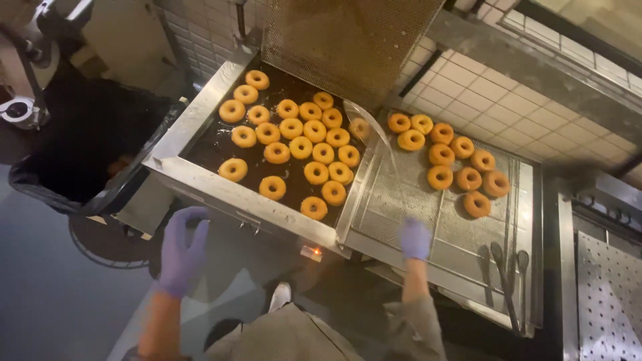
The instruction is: Deep frying donuts in a commercial kitchen using tongs and a skimmer.
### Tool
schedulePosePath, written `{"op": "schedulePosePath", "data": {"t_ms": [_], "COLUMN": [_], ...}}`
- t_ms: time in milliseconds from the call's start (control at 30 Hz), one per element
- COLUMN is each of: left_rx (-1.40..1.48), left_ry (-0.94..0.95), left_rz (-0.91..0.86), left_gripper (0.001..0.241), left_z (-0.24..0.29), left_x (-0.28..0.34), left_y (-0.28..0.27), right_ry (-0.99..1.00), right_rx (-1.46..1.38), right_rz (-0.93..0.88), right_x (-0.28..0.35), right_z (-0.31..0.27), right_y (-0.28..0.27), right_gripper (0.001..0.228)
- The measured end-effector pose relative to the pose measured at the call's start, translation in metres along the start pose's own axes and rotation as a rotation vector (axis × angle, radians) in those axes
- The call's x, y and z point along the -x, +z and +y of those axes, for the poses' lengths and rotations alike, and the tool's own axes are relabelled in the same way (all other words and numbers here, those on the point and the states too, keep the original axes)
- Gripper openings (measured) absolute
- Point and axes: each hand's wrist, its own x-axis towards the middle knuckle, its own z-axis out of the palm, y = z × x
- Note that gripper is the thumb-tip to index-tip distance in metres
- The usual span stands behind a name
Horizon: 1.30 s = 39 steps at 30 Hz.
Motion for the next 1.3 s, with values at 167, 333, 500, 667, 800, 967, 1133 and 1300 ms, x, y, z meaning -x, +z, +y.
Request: {"op": "schedulePosePath", "data": {"t_ms": [167, 333, 500, 667, 800, 967, 1133, 1300], "left_rx": [-0.030, 0.065, 0.110, 0.025, 0.137, 0.172, 0.209, 0.170], "left_ry": [0.137, 0.070, -0.081, 0.141, 0.079, 0.024, -0.050, -0.027], "left_rz": [-0.065, -0.128, -0.175, -0.139, -0.162, -0.197, -0.167, -0.136], "left_gripper": [0.030, 0.027, 0.027, 0.025, 0.025, 0.024, 0.027, 0.026], "left_z": [0.018, -0.004, -0.047, -0.068, -0.054, -0.064, -0.051, -0.053], "left_x": [-0.020, -0.033, -0.054, -0.071, -0.076, -0.077, -0.076, -0.072], "left_y": [0.002, -0.026, -0.049, -0.054, -0.059, -0.057, -0.060, -0.063], "right_ry": [-0.029, 0.072, 0.076, 0.009, 0.033, -0.151, -0.423, -0.930], "right_rx": [-0.080, -0.064, -0.135, -0.079, 0.076, 0.003, 0.090, -0.152], "right_rz": [0.005, -0.081, -0.094, -0.116, -0.287, -0.489, -0.722, -0.340], "right_x": [-0.024, 0.042, 0.118, 0.176, 0.202, 0.200, 0.167, 0.142], "right_z": [-0.025, -0.055, -0.051, -0.020, -0.007, 0.042, -0.026, -0.078], "right_y": [0.113, 0.114, 0.113, 0.113, 0.071, 0.097, 0.083, 0.099], "right_gripper": [0.026, 0.024, 0.023, 0.032, 0.035, 0.027, 0.017, 0.010]}}
